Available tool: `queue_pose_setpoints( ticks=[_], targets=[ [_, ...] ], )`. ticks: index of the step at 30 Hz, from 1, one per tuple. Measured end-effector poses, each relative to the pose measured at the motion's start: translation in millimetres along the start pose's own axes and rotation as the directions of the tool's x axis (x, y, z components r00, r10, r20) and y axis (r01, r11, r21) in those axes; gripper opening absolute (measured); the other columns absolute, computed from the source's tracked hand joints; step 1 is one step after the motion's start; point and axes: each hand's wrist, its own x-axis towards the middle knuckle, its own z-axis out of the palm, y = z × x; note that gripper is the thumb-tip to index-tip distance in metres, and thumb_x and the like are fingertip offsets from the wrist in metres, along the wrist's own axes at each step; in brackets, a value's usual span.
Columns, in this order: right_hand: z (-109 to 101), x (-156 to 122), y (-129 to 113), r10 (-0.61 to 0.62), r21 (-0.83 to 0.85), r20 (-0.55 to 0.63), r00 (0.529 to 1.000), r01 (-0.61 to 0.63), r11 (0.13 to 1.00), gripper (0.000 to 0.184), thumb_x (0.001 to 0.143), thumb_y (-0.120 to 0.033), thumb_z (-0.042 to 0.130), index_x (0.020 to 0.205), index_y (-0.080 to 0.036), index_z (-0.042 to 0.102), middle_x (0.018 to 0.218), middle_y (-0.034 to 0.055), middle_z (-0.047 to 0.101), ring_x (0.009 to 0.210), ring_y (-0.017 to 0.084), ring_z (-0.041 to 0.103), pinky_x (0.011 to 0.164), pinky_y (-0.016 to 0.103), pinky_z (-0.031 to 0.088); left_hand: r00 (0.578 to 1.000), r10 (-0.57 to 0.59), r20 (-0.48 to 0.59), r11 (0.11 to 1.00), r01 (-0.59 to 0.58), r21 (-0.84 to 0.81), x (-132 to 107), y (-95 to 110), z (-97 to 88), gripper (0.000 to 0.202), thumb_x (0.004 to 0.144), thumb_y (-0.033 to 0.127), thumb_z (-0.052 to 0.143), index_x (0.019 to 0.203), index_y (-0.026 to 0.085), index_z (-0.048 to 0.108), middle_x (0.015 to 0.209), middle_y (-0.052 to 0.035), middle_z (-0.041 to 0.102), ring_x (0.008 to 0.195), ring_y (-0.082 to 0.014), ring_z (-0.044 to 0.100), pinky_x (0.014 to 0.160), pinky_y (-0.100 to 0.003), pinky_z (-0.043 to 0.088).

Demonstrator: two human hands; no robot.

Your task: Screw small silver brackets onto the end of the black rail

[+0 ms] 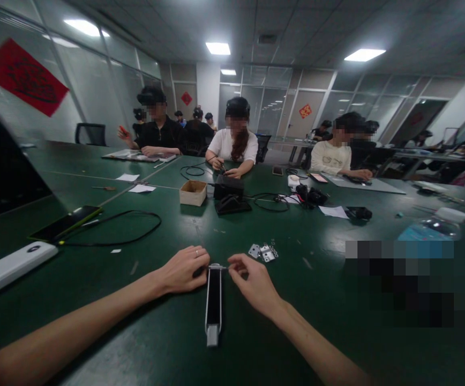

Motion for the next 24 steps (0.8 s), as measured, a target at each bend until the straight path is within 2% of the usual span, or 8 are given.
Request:
queue_pose_setpoints(
  ticks=[6,16,24],
  targets=[
    [-1.0,1.2,-1.4,0.042,-0.056,-0.072,0.997,-0.046,0.997,0.018,0.083,-0.026,0.054,0.099,-0.018,0.059,0.091,0.0057,0.066,0.079,0.016,0.063,0.074,0.032,0.054,1.000,0.024,0.000,0.999,-0.024,-0.048,-1.3,-0.9,0.0,0.004,0.081,0.017,0.047,0.080,0.016,0.051,0.080,-0.0035,0.057,0.072,-0.0166,0.051,0.066,-0.027,0.038],
    [-4.8,2.4,-4.6,0.043,-0.045,0.020,0.999,-0.042,0.998,0.017,0.081,-0.024,0.057,0.096,-0.018,0.060,0.088,0.0032,0.065,0.078,0.014,0.062,0.073,0.029,0.051,0.999,0.035,-0.007,0.997,-0.035,-0.074,-2.5,-0.6,0.6,0.005,0.082,0.017,0.047,0.083,0.016,0.052,0.082,-0.0041,0.058,0.074,-0.0171,0.053,0.068,-0.028,0.039],
    [-4.3,2.9,-2.1,0.039,-0.109,0.032,0.999,-0.035,0.993,0.013,0.080,-0.022,0.059,0.093,-0.019,0.063,0.085,0.0015,0.065,0.075,0.014,0.060,0.071,0.028,0.049,0.999,0.036,-0.005,0.996,-0.036,-0.084,-2.5,-0.3,0.1,0.004,0.082,0.017,0.048,0.083,0.017,0.052,0.083,-0.0041,0.059,0.076,-0.0170,0.053,0.068,-0.027,0.039]
  ],
)
